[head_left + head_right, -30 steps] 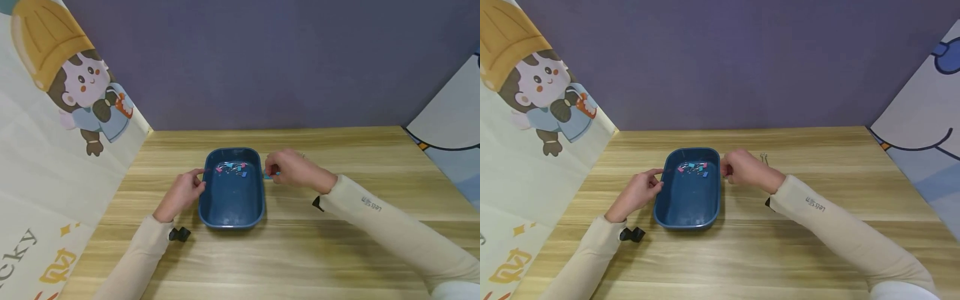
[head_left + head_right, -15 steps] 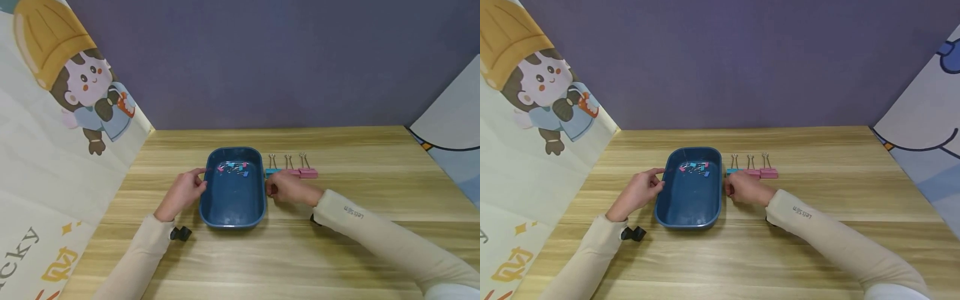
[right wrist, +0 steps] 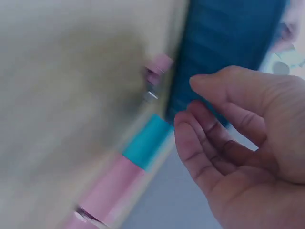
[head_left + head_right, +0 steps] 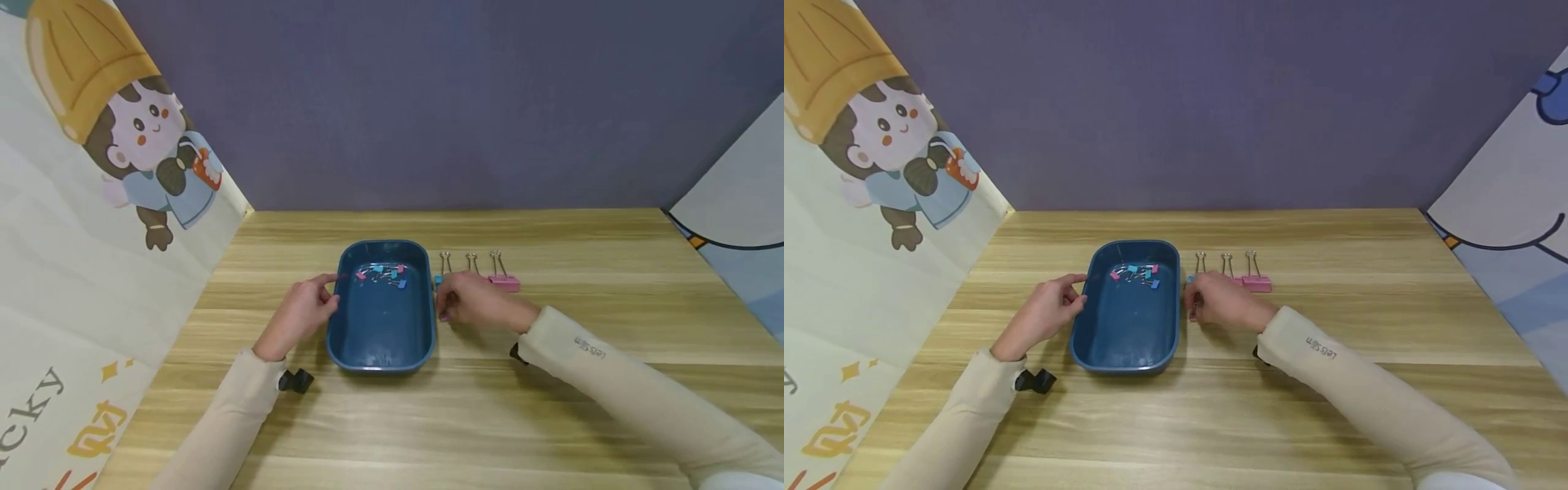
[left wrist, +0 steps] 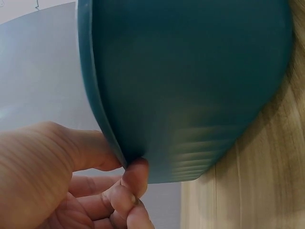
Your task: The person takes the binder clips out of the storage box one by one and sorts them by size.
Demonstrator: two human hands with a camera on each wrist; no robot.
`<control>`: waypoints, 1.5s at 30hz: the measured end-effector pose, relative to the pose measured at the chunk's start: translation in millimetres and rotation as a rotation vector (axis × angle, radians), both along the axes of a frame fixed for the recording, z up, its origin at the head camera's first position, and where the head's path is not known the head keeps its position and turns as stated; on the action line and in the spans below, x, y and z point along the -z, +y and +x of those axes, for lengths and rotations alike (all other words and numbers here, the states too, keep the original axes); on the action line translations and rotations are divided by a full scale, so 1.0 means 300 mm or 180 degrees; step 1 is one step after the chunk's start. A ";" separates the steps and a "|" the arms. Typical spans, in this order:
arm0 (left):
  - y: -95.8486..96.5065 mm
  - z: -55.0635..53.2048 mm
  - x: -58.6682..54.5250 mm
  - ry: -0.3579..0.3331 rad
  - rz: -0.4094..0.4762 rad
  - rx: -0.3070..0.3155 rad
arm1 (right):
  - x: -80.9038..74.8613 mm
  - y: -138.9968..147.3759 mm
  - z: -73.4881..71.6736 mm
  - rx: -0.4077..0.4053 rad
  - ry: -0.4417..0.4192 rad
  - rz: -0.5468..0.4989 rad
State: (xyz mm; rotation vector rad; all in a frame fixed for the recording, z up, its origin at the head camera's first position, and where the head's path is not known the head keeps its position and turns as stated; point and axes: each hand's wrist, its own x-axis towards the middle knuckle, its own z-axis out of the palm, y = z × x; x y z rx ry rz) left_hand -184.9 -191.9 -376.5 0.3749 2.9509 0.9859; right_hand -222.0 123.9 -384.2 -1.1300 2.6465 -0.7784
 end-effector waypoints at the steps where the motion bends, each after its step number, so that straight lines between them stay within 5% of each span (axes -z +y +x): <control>1: -0.001 0.000 -0.001 0.0001 0.0005 -0.0001 | -0.019 0.001 -0.001 0.0066 0.0042 -0.0012; 7: -0.008 -0.002 0.001 0.0070 -0.0013 0.0007 | -0.128 -0.018 -0.015 0.0211 0.0279 0.0021; 11: -0.010 -0.002 0.003 0.0094 -0.0032 0.0008 | -0.153 -0.078 -0.027 0.0147 0.0273 0.0112; 22: 0.000 -0.001 0.004 0.0093 -0.0023 -0.0012 | -0.097 -0.221 -0.084 -0.0246 0.0102 0.0337; 31: 0.007 -0.002 -0.001 -0.0016 0.0032 -0.0010 | -0.074 -0.279 -0.143 -0.0283 -0.0004 0.0842; 45: 0.005 0.002 0.001 -0.0064 0.0014 -0.0056 | -0.035 -0.329 -0.162 -0.0151 0.0127 0.1216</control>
